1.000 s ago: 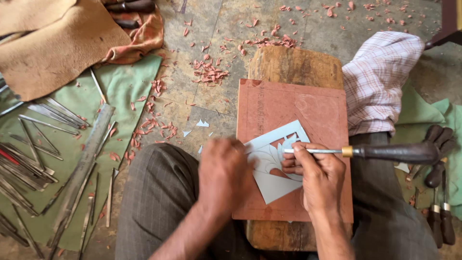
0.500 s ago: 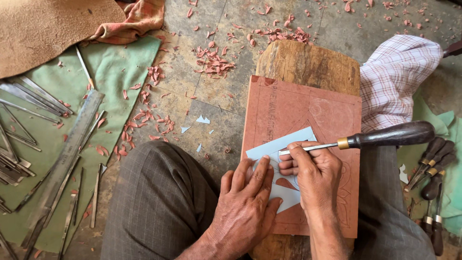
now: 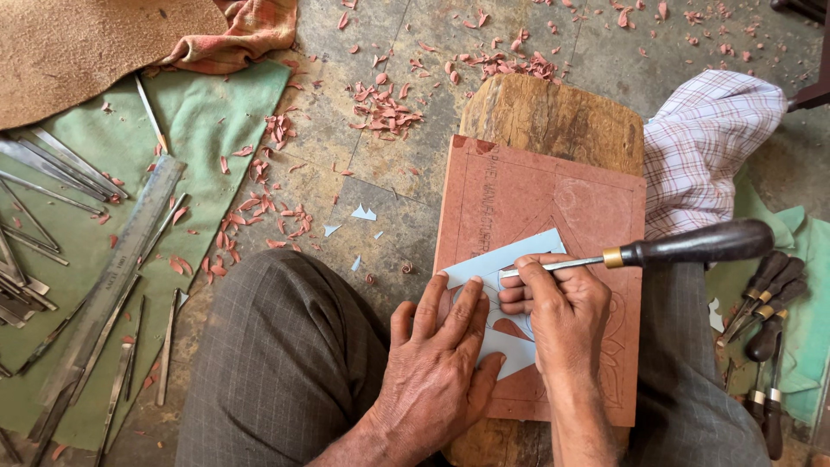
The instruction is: The person carves a floral design into a block of wood by hand using a chisel while following a paper stencil.
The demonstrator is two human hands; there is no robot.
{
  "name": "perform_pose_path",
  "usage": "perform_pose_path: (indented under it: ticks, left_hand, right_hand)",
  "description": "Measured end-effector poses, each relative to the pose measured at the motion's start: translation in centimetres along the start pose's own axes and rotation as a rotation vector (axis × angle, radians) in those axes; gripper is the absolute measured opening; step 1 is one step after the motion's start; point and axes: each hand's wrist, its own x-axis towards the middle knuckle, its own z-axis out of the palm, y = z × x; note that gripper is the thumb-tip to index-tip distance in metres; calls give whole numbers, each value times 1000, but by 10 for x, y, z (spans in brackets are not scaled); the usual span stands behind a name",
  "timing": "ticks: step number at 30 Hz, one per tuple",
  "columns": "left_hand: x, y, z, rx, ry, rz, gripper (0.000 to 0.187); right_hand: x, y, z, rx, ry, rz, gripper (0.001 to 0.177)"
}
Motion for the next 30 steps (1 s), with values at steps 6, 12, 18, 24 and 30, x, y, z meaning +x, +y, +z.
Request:
perform_pose_path:
  ticks: [6,12,18,24,30]
  left_hand:
    - [-1,0,-1,-1,21,5,64]
    - [-1,0,-1,-3,31,-5,63]
    - [-2,-1,-1,-6,36,-5,62]
    - [-2,-1,0,33,53,11,63]
    - [-3,1,0,84,46,10,61]
  right_hand:
    - [-1,0,0,13,2,1,16]
    - [-1,1,-1,29,-12,-9,17]
    - [-1,-1,0,23,-14,-6,17]
    - [0,-6,1,-63,-23,9,19]
    - [3,-13,0,-160,-82,-6,21]
